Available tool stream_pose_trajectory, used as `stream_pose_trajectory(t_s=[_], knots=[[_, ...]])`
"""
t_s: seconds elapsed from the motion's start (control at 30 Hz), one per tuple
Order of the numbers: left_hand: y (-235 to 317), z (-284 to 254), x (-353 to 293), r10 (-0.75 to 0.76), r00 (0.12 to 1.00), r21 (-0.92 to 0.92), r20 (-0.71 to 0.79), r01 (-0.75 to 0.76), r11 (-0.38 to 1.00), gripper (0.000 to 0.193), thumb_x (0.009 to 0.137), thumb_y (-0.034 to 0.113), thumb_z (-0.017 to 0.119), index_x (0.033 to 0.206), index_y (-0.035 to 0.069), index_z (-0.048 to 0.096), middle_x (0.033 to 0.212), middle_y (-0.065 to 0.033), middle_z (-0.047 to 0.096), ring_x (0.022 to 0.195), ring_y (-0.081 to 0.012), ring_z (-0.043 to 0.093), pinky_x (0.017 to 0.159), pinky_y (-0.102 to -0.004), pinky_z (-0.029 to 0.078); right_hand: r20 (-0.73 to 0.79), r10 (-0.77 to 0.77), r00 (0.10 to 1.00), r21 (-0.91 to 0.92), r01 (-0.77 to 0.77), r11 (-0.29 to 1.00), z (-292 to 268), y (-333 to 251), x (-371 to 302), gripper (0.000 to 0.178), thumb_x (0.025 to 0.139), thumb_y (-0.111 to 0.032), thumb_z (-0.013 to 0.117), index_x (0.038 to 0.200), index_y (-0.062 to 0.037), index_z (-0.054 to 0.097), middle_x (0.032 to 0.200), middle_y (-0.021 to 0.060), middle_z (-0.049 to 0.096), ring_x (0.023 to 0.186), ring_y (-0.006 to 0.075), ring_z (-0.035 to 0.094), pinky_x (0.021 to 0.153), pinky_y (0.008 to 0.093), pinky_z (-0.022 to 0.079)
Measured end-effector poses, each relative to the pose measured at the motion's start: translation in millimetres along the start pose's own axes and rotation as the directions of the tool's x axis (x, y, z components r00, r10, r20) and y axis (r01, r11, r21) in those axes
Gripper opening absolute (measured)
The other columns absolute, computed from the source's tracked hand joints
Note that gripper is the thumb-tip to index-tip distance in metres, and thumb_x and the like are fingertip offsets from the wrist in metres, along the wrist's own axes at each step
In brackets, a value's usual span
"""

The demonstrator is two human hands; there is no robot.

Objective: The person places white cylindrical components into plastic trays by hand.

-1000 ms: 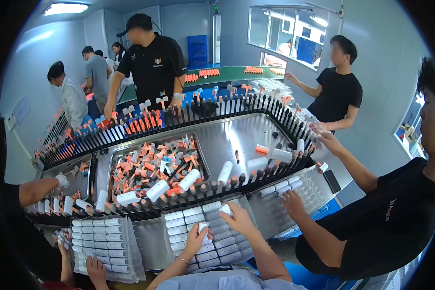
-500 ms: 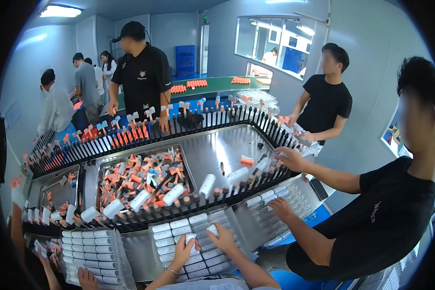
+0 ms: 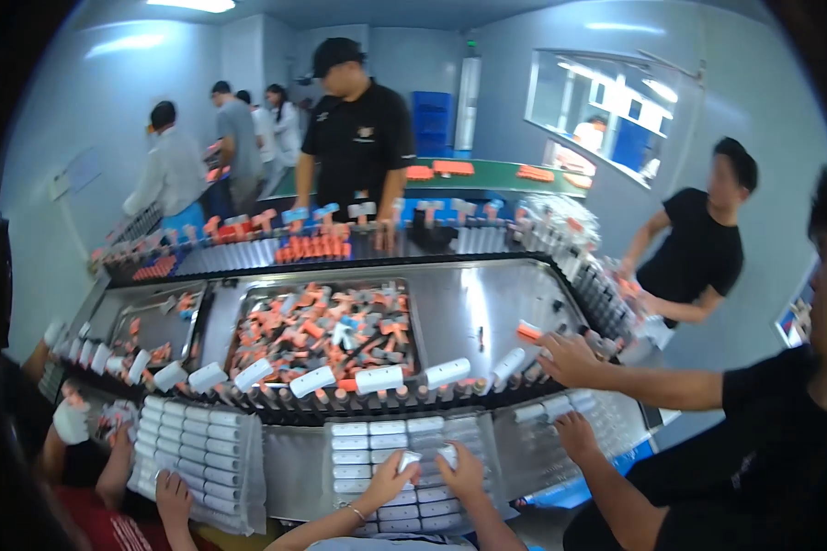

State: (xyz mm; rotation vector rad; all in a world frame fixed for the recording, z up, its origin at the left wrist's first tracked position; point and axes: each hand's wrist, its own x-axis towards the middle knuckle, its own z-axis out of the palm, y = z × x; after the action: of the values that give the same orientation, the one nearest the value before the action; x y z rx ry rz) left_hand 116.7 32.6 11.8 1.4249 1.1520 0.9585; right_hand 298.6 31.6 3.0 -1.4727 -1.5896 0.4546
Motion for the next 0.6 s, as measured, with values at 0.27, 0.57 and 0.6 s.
stream_pose_trajectory(t_s=[0.27,0.57,0.6], knots=[[-4,-13,-7,-0.047,0.999,-0.125,0.025,0.050,0.991,0.028,0.090,0.022,0.056,0.107,0.000,0.051,0.079,-0.0055,0.062,0.066,-0.0116,0.062,0.061,-0.0248,0.049,0.049,0.058,0.997,0.034,-0.060,0.998,16,-1,-3,0.040,0.074,-0.028,0.068,0.105,-0.0034,0.059,0.087,0.0173,0.064,0.079,0.0337,0.063,0.069,0.0387,0.049],[-6,-31,-13,-0.078,0.997,-0.199,-0.007,0.075,0.977,0.026,0.091,0.021,0.056,0.106,0.001,0.052,0.080,-0.0049,0.062,0.067,-0.0109,0.061,0.062,-0.0247,0.050,0.049,-0.027,0.998,0.039,0.025,0.999,32,-12,-8,0.042,0.072,-0.028,0.069,0.104,-0.0025,0.058,0.090,0.0174,0.063,0.079,0.0361,0.062,0.069,0.0408,0.049],[-6,-29,-13,-0.083,0.996,-0.198,-0.019,0.078,0.977,0.026,0.091,0.021,0.056,0.106,0.001,0.052,0.080,-0.0049,0.062,0.067,-0.0109,0.061,0.062,-0.0247,0.050,0.045,-0.031,0.999,0.036,0.030,0.999,31,-10,-9,0.042,0.072,-0.028,0.069,0.104,-0.0027,0.058,0.090,0.0173,0.064,0.079,0.0362,0.062,0.069,0.0409,0.049]])
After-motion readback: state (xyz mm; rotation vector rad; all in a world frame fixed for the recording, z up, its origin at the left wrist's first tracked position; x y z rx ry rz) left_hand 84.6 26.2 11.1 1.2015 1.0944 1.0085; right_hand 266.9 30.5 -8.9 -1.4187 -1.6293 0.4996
